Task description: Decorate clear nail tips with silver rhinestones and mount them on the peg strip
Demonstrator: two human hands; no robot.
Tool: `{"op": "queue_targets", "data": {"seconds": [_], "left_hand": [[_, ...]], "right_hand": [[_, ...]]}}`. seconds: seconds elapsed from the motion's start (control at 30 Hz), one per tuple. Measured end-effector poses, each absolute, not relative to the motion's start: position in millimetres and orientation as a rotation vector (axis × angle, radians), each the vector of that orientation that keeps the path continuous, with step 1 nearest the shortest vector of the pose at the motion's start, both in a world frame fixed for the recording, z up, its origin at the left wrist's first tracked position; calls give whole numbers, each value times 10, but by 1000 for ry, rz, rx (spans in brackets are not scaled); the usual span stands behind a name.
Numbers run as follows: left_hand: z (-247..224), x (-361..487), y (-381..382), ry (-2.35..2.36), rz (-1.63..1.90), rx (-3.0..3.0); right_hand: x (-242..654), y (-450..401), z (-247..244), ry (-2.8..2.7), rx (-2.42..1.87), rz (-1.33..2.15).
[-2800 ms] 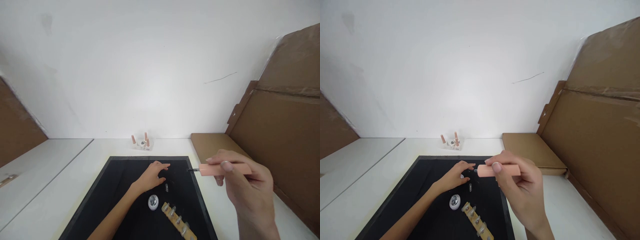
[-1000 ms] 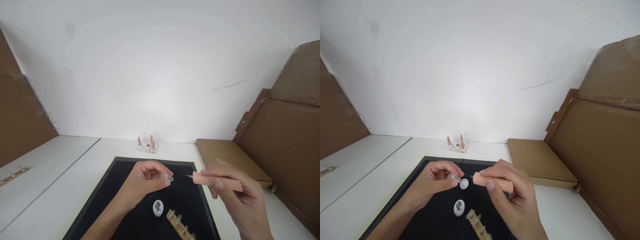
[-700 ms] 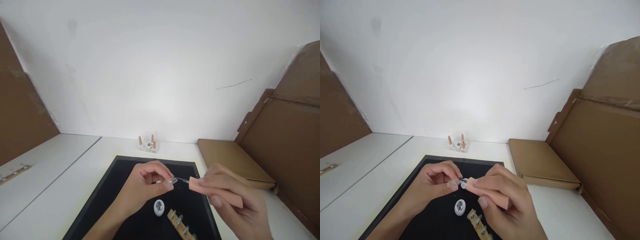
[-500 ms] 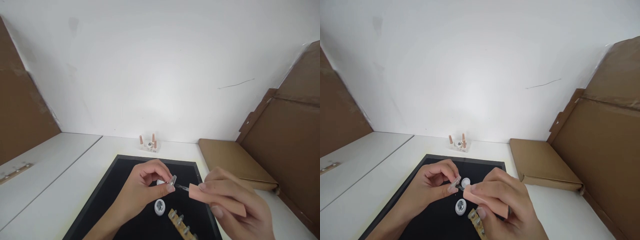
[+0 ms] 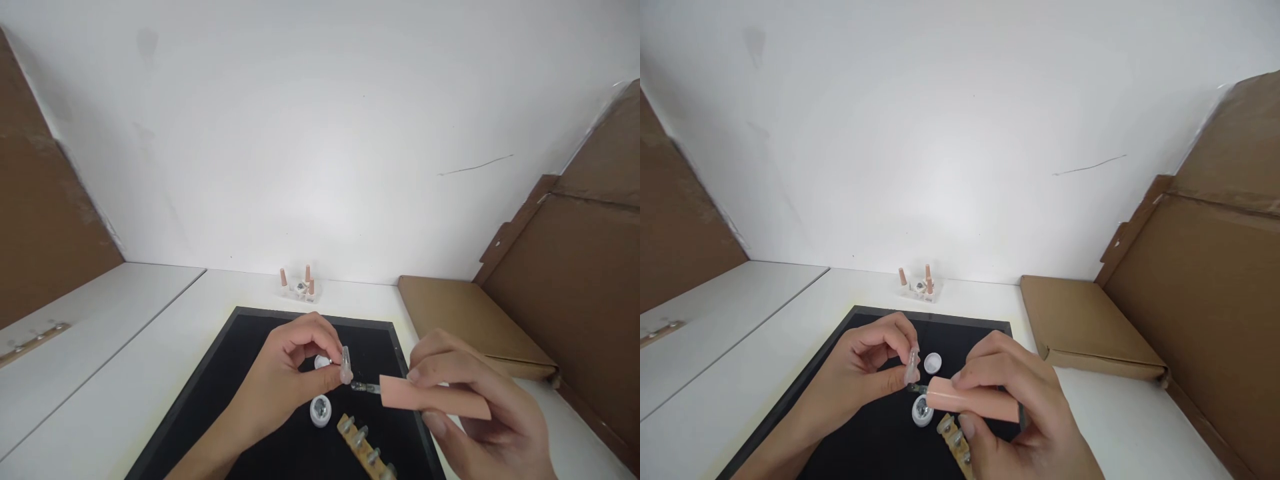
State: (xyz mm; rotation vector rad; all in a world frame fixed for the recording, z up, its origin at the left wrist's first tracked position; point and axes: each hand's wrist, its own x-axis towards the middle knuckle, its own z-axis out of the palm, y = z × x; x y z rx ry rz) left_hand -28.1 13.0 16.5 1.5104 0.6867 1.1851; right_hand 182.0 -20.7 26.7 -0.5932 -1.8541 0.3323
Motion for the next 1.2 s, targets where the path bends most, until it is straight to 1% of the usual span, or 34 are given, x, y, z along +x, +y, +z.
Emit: {"op": "queue_targets", "data": {"seconds": [0.2,0.63,0.87,1.03,1.2], "left_hand": [[123,-274,145,637,1135,1424],[124,-256,96,613,1011,1242],[116,-248,40,627,1043,1252],[128,-250,24,604,1111,1259],[132,-229,41,617,1104,1230]], "right_hand": [[1846,-222,251,-1835,-652,355],[1864,-216,276,-1856,-576,319],[1839,-234,281,-1763,-602,336],[1806,-213,245,-1644,-706,487],[1764,-160,186,-1494,-776,833]]}}
